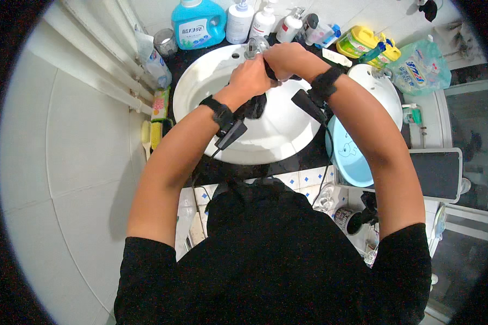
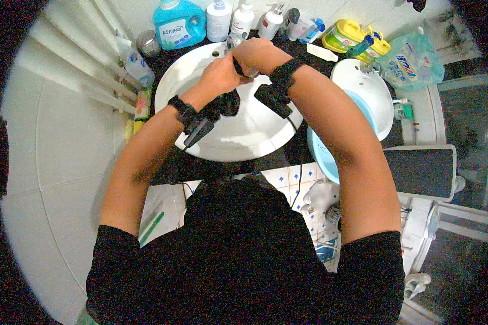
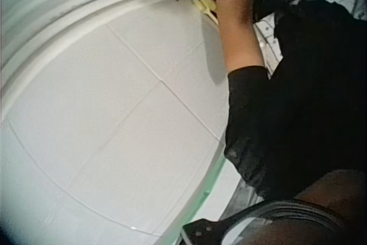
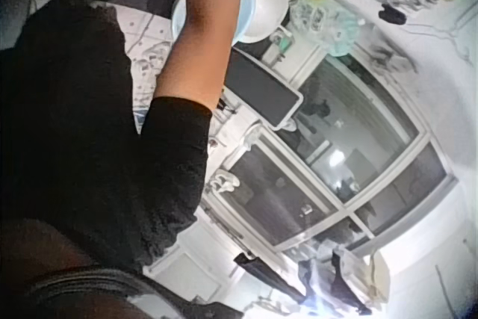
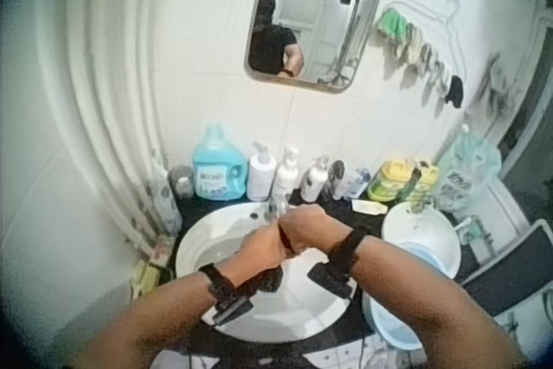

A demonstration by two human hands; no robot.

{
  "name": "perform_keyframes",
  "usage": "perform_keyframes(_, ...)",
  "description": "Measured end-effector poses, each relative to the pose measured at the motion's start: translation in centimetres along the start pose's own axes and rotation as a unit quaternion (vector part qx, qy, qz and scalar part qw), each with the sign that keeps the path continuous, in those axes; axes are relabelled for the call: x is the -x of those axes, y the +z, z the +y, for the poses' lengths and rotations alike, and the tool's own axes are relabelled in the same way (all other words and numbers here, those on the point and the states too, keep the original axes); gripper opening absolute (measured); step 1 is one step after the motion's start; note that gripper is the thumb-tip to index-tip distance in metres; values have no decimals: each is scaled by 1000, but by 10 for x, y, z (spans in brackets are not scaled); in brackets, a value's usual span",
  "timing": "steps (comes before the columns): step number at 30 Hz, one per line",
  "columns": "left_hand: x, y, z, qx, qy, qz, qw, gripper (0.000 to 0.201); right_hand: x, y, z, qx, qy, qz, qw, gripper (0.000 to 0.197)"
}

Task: The person washes a black garment by hand in a blue basin, rubbing the fabric in soapy water, rinsing it under a running faucet, and wringing it out.

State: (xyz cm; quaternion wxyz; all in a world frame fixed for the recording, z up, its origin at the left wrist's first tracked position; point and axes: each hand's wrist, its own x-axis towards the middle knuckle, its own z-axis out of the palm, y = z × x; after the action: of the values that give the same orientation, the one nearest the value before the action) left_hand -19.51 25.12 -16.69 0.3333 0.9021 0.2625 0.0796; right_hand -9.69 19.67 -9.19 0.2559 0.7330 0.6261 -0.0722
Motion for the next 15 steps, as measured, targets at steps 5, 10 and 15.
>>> perform_keyframes(5, -4, -22, -18, 206, 81, 33, 975, 54, 26, -1, 22, -247, -80, 222, 940, 88)
perform_keyframes(10, -3, -30, -7, 391, 92, -33, 915, 35, 60, 48, 14, -700, 3, 313, 641, 104)
perform_keyframes(15, 10, -31, 10, 452, 127, -213, 857, 31, 47, 30, -1, -831, -217, 254, 445, 104)
